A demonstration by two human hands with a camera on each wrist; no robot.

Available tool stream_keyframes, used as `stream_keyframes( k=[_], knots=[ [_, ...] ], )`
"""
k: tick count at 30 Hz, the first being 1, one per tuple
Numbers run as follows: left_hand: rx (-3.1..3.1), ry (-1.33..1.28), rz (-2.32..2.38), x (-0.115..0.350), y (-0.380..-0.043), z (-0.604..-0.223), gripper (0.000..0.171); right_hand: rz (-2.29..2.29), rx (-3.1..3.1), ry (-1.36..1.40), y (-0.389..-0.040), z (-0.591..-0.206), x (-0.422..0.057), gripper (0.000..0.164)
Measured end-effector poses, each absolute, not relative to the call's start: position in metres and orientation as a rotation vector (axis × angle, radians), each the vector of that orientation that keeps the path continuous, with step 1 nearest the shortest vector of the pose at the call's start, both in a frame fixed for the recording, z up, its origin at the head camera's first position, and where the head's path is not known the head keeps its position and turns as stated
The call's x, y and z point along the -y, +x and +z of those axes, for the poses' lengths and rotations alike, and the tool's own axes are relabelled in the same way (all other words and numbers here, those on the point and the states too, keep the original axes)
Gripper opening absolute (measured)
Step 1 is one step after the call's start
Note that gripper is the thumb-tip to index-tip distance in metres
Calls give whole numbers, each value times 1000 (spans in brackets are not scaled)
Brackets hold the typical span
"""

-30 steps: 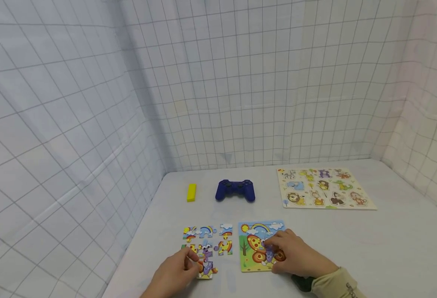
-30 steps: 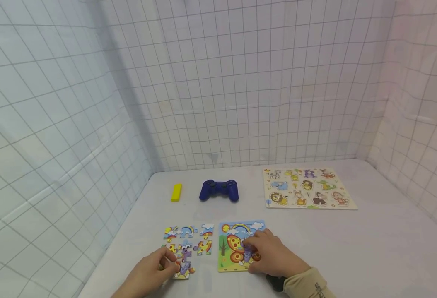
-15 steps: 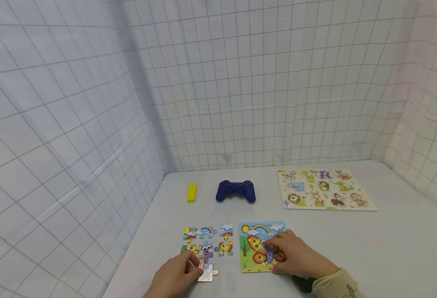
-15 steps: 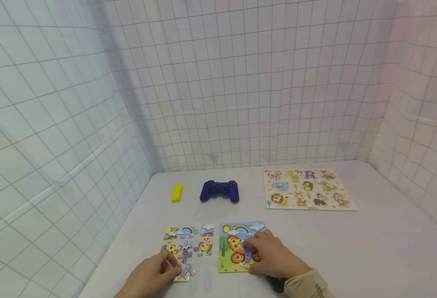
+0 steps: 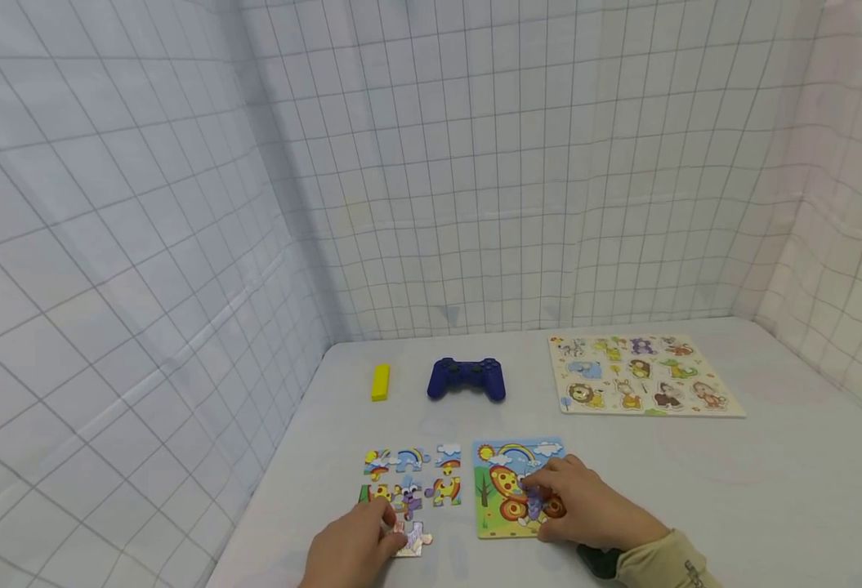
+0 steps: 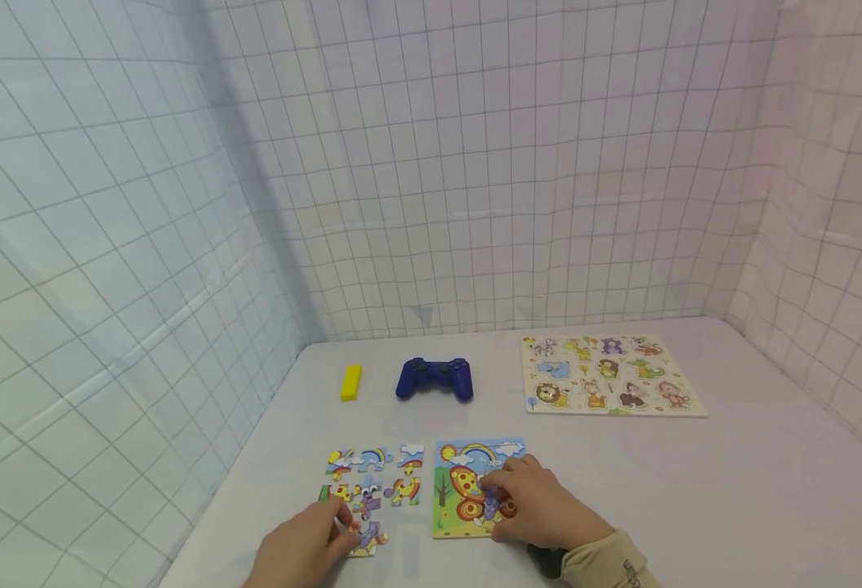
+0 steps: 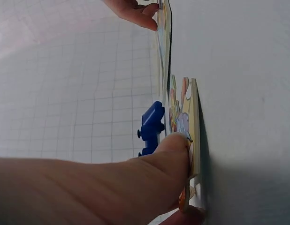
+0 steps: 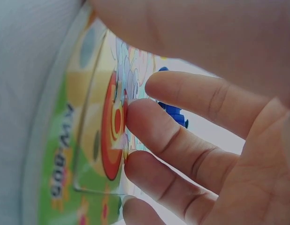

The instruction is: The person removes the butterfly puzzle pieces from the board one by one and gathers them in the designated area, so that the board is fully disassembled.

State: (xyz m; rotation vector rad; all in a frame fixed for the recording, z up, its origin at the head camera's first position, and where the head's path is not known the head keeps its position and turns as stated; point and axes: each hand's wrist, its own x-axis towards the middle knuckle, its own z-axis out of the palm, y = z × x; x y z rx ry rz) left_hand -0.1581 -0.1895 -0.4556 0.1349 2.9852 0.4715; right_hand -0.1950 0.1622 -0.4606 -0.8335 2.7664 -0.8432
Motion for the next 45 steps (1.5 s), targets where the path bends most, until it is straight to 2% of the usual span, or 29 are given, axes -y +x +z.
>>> stream_keyframes(
  k=[13, 19, 22, 26, 31, 36, 39, 42, 45],
  knots=[
    [-3100, 113, 261, 173, -156, -450, 30, -854, -2753, -824, -194, -459, -162, 57],
    [-3125, 481, 545, 131, -158, -429, 14, -868, -2753, -840, -196, -460, -166, 56],
    [-3011, 724, 715, 99, -163, -423, 13, -877, -2757, -851, -199, -462, -168, 56],
    [-2865, 904, 755, 58, -179, -430, 11, -918, -2752, -878, -200, -463, -170, 56],
    [-2796, 833, 607, 34, -194, -449, 10, -907, -2757, -892, -201, -465, -167, 62],
    [-2812, 822, 691, 34, -196, -465, 8, -895, -2806, -835, -199, -466, -160, 90],
    [-2811, 847, 781, 35, -196, -471, 17, -936, -2814, -730, -199, -466, -160, 103],
    [-2816, 834, 833, 34, -196, -476, 25, -1011, -2766, -631, -200, -468, -160, 101],
    [-2834, 807, 866, 34, -197, -480, 22, -1089, -2710, -566, -202, -472, -159, 92]
  ],
)
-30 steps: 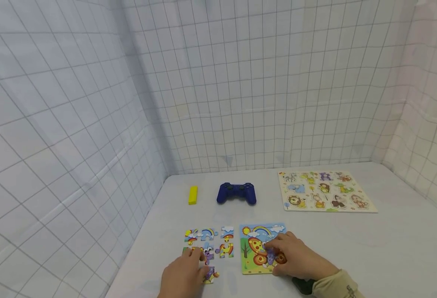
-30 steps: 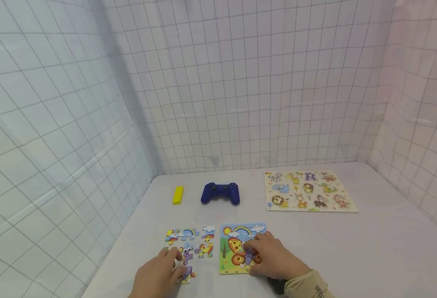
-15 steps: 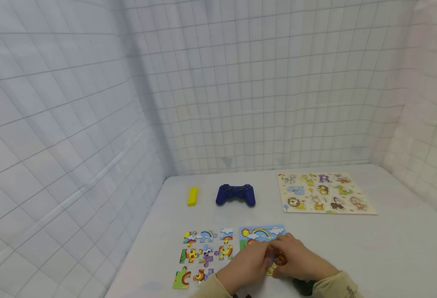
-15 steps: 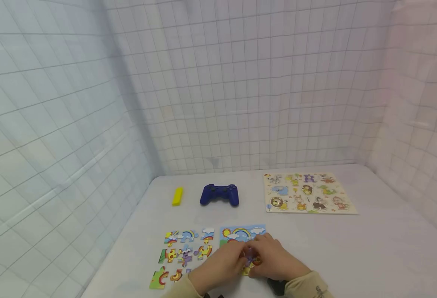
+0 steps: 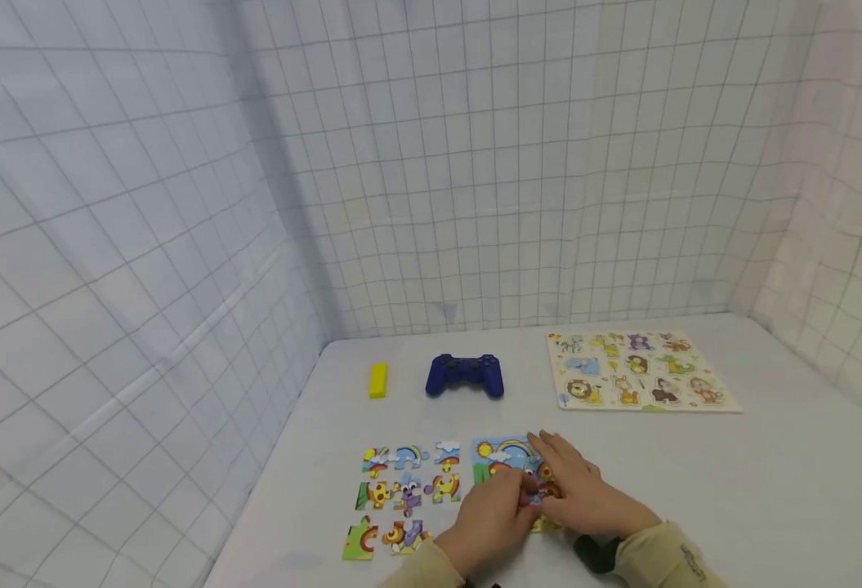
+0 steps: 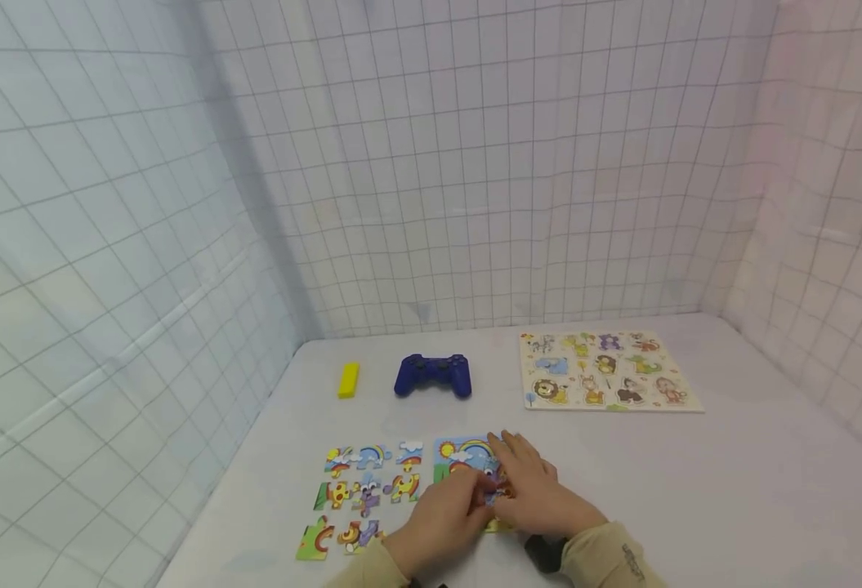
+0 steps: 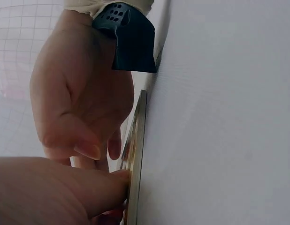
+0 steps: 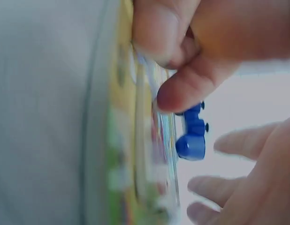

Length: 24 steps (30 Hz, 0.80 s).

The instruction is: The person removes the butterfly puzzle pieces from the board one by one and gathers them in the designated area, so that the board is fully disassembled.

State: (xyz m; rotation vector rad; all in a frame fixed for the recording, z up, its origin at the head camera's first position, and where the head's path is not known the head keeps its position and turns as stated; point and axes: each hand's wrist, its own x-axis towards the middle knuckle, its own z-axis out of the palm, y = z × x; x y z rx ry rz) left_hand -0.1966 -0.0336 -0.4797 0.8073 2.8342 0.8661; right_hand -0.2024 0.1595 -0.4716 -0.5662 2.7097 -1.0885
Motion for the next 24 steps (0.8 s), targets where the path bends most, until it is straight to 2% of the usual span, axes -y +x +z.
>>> stream_keyframes(
  k=[5, 17, 24],
  knots=[
    [-2847, 755, 912, 31, -201, -483, 12, -1178, -2713, -487, -207, -478, -158, 74],
    [-2899, 720, 915, 27, -204, -483, 22, -1134, -2830, -518, -211, -481, -165, 71],
    [-2954, 733, 901, 27, -203, -483, 12, -1124, -2778, -482, -216, -482, -166, 68]
  ],
)
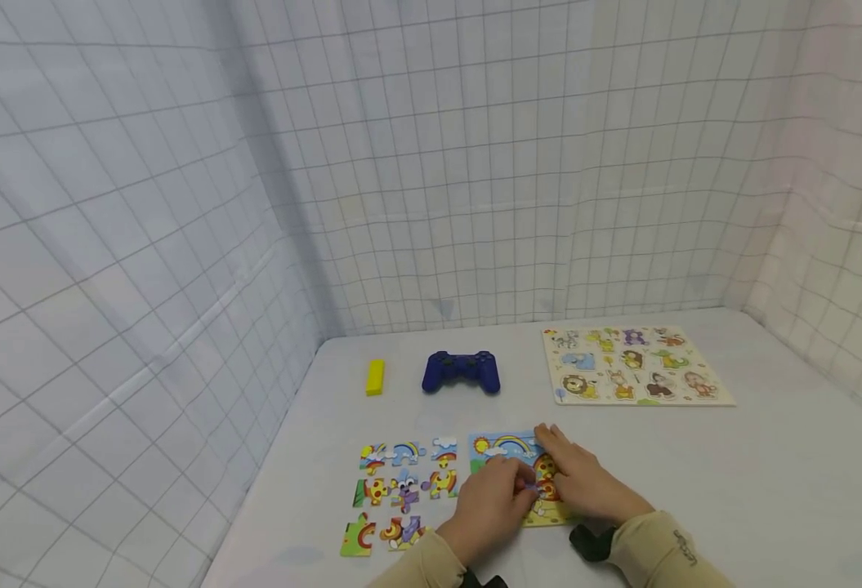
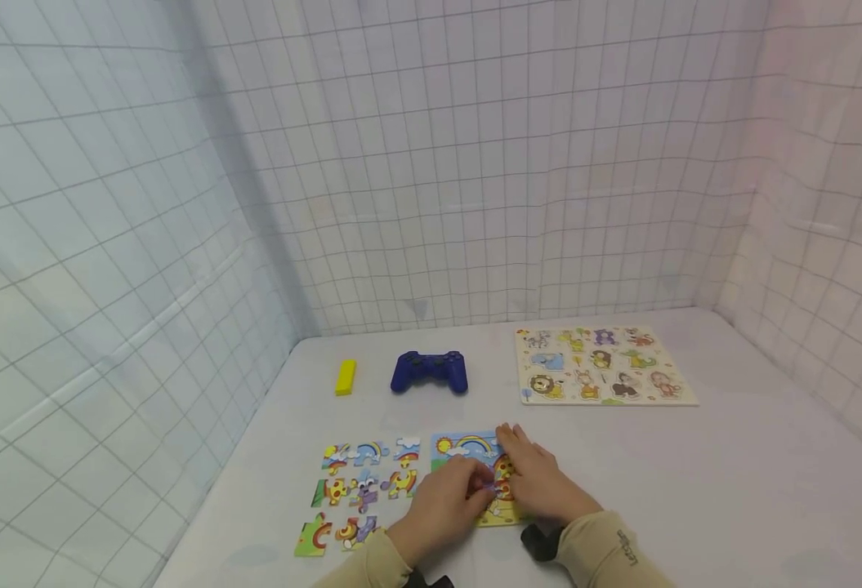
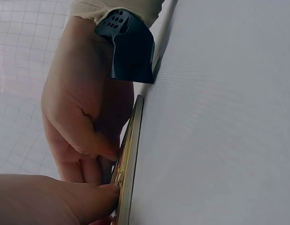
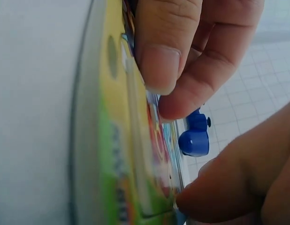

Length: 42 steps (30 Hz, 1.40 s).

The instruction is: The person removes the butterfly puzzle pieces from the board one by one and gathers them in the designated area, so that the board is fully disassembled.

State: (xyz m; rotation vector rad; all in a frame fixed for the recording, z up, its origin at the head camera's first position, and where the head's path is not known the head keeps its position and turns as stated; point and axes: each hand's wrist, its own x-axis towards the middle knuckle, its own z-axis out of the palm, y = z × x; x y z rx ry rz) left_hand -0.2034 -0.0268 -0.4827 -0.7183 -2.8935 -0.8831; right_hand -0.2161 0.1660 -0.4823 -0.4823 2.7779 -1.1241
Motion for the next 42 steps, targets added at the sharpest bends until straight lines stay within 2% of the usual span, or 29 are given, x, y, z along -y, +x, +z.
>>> stream_keyframes(
  k=[12, 28, 42],
  knots=[
    [2880, -791, -802, 26, -204, -482, 4, -1111, -2807, -420, -218, -477, -164, 52],
    [2886, -776, -677, 17, -207, -484, 12, -1148, -2804, -421, -220, -477, -164, 53],
    [2924, -710, -689, 17, -204, -484, 12, -1163, -2807, -401, -219, -477, -164, 53]
  ],
)
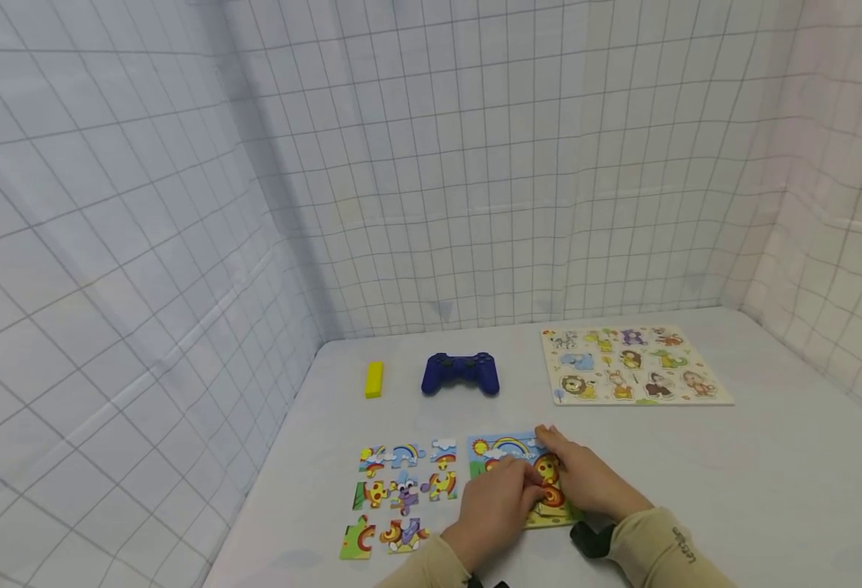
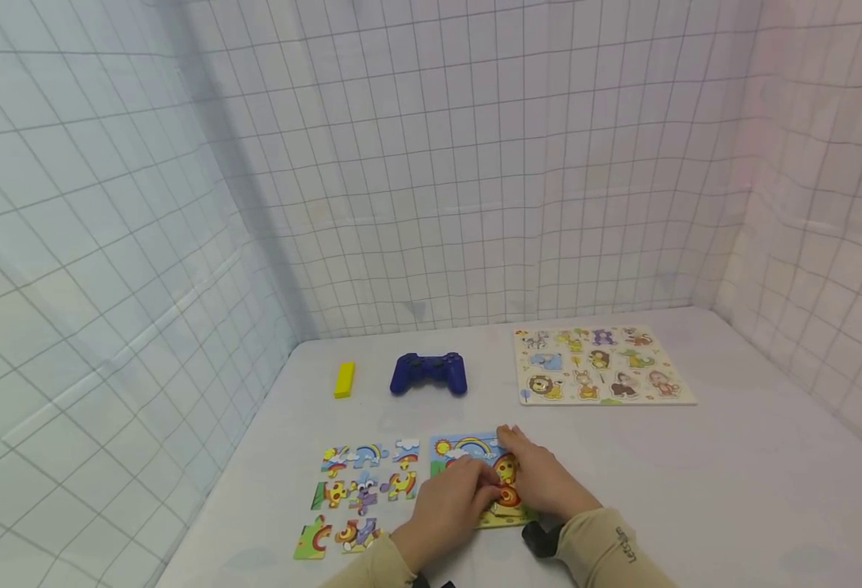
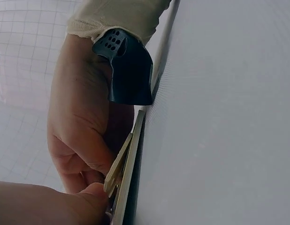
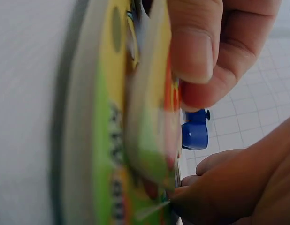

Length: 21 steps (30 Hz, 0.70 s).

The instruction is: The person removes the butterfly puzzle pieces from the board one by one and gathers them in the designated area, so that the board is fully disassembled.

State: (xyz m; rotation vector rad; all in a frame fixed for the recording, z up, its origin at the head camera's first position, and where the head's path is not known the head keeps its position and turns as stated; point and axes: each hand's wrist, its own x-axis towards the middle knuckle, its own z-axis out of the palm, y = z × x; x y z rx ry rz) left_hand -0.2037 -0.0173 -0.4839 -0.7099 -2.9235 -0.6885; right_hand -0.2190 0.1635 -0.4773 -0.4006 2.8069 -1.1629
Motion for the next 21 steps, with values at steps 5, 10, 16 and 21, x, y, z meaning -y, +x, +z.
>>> stream_keyframes(
  k=[5, 10, 16, 21],
  knots=[
    [2909, -681, -701, 28, -198, -480, 10, -1167, -2797, -387, -218, -479, -162, 55],
    [2821, -641, -774, 58, -191, -476, 10, -1189, -2776, -362, -217, -481, -158, 56],
    [2791, -482, -823, 109, -181, -473, 9, -1186, -2737, -383, -217, -482, -157, 57],
    [2804, -382, -830, 134, -175, -475, 12, -1149, -2770, -399, -217, -479, -163, 57]
  ],
)
